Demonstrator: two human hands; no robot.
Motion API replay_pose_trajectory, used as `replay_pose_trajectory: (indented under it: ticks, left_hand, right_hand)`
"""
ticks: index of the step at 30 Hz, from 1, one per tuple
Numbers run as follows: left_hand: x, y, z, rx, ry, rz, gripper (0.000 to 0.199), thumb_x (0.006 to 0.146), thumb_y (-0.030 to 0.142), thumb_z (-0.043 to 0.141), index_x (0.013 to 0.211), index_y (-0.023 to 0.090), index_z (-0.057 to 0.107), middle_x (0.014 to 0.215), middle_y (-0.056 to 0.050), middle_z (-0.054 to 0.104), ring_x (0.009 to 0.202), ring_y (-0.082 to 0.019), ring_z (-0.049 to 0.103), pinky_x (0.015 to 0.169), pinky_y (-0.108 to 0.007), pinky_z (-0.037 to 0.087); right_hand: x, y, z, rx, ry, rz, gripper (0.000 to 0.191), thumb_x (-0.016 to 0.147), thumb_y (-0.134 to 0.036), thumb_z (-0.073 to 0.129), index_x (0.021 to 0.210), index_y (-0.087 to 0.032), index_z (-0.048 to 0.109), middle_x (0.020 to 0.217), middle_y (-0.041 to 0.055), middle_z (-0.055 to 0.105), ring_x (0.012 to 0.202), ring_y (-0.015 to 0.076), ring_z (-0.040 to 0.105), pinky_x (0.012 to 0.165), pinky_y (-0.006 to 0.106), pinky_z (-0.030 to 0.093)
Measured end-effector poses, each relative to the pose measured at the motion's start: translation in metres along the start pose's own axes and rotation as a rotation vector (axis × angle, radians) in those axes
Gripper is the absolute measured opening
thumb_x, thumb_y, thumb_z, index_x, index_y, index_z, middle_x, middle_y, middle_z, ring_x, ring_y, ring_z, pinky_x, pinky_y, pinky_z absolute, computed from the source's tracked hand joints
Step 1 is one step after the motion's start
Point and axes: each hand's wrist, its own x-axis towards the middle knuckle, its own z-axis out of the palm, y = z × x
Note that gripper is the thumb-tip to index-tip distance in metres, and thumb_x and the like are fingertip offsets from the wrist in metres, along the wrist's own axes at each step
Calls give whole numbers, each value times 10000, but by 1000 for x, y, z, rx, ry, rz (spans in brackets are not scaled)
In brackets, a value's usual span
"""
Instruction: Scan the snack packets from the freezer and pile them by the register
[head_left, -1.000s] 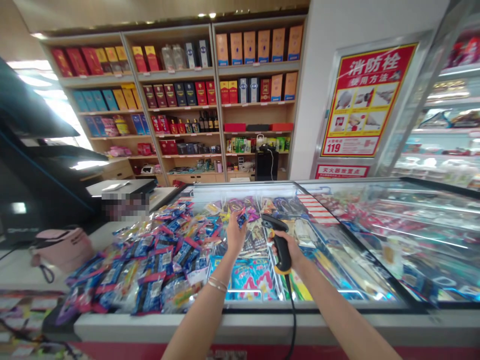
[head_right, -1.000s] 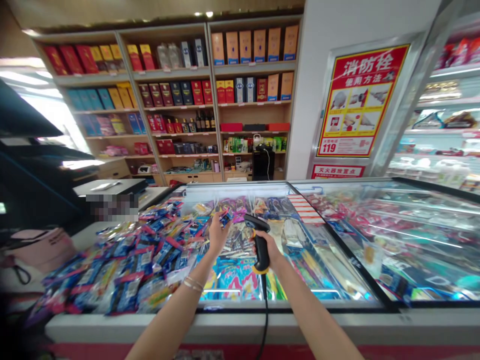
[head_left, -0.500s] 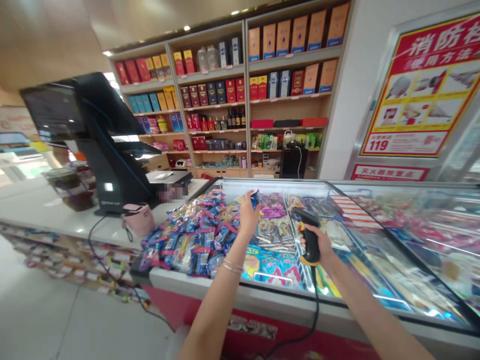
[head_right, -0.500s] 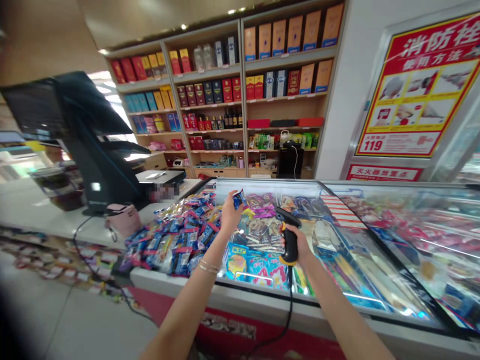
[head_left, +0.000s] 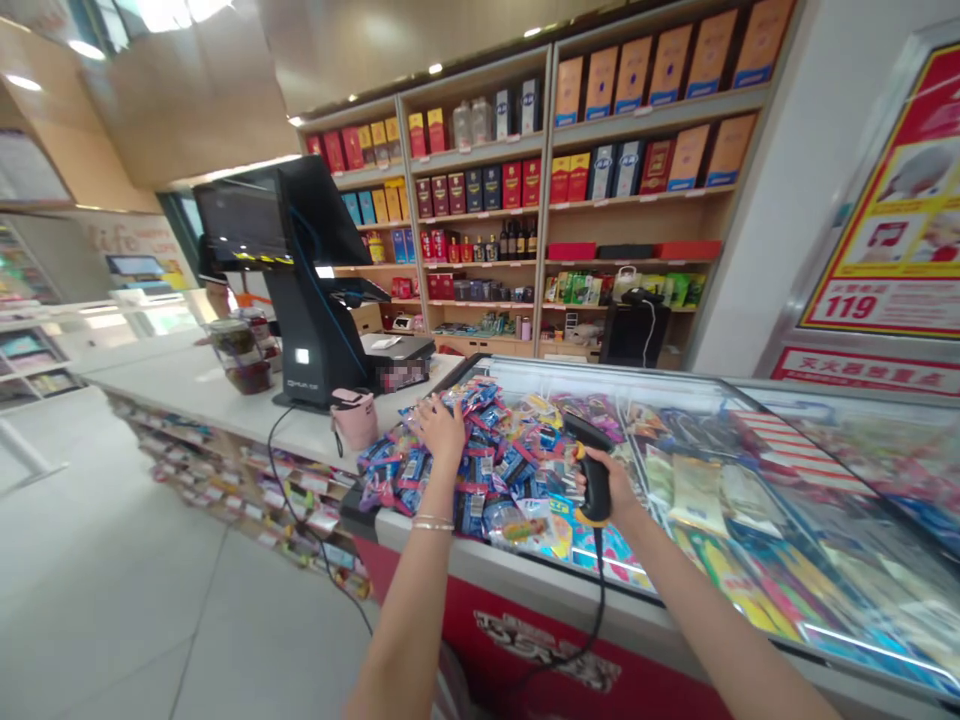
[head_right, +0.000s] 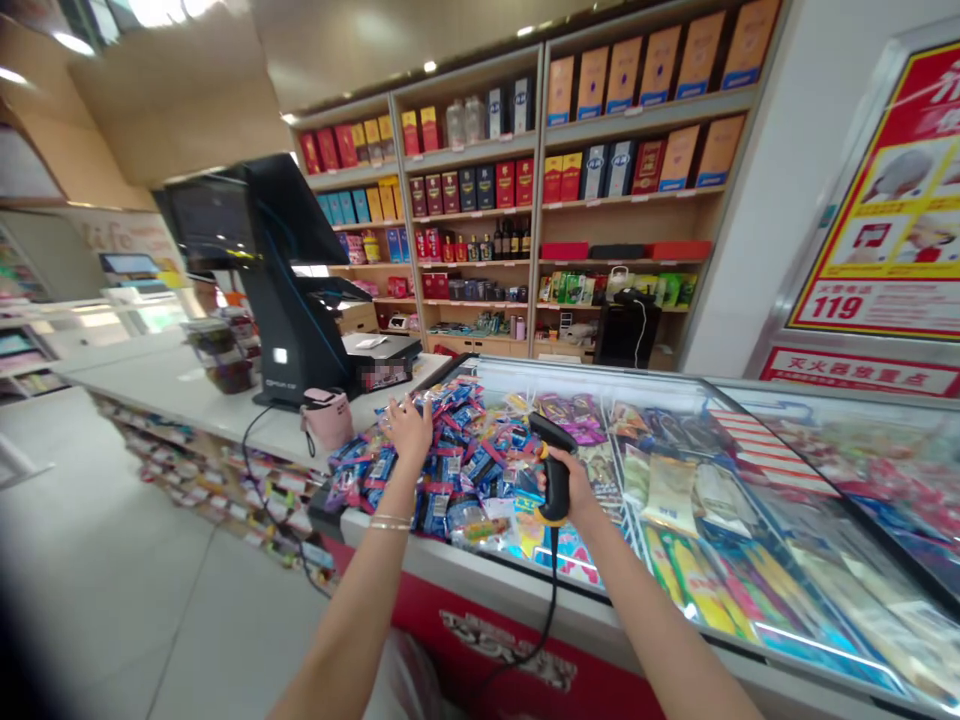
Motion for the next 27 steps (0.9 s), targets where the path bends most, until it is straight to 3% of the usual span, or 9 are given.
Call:
replay_pose_trajectory:
  ticks: [2,6,14,27]
  left_hand:
    - [-10,-13,6,82,45,27,604,920,489,409,1381,107,480,1516,-253,315,1360,-410,364,1068,-654,263]
    - [-23,-25,12,71,41,97,615,939,498,350,1430,137,423,1436,-225,459,1315,-357,438,1068,-618,303]
    - [-25,-26,10,16,110,95,620,949,483,320,1441,114,401,1440,-227,448,1288,-356,465,1039,-532,379]
    - [-27,-26,12,44,103,98,543,946,403,338,1378,106,479,1354,-219,536,1220,-338,525,1035,-528,380]
  right_hand:
    - [2,9,1,6,7,5,188,660,-303,705,730,-165,599,602,4,590,402,80,478,355,186,406]
    - [3,19,-2,-7,7,18,191,654,-305,712,720,-165,601,607,11,597,409,79,476,362,183,408]
    - [4,20,-3,-6,-13,22,169,651,-299,705,721,-165,629,643,25,607,414,82,461,363,202,403]
    - [8,24,-6,18,-5,37,208,632,-314,729,715,-163,613,616,10,615,397,65,478,349,167,402]
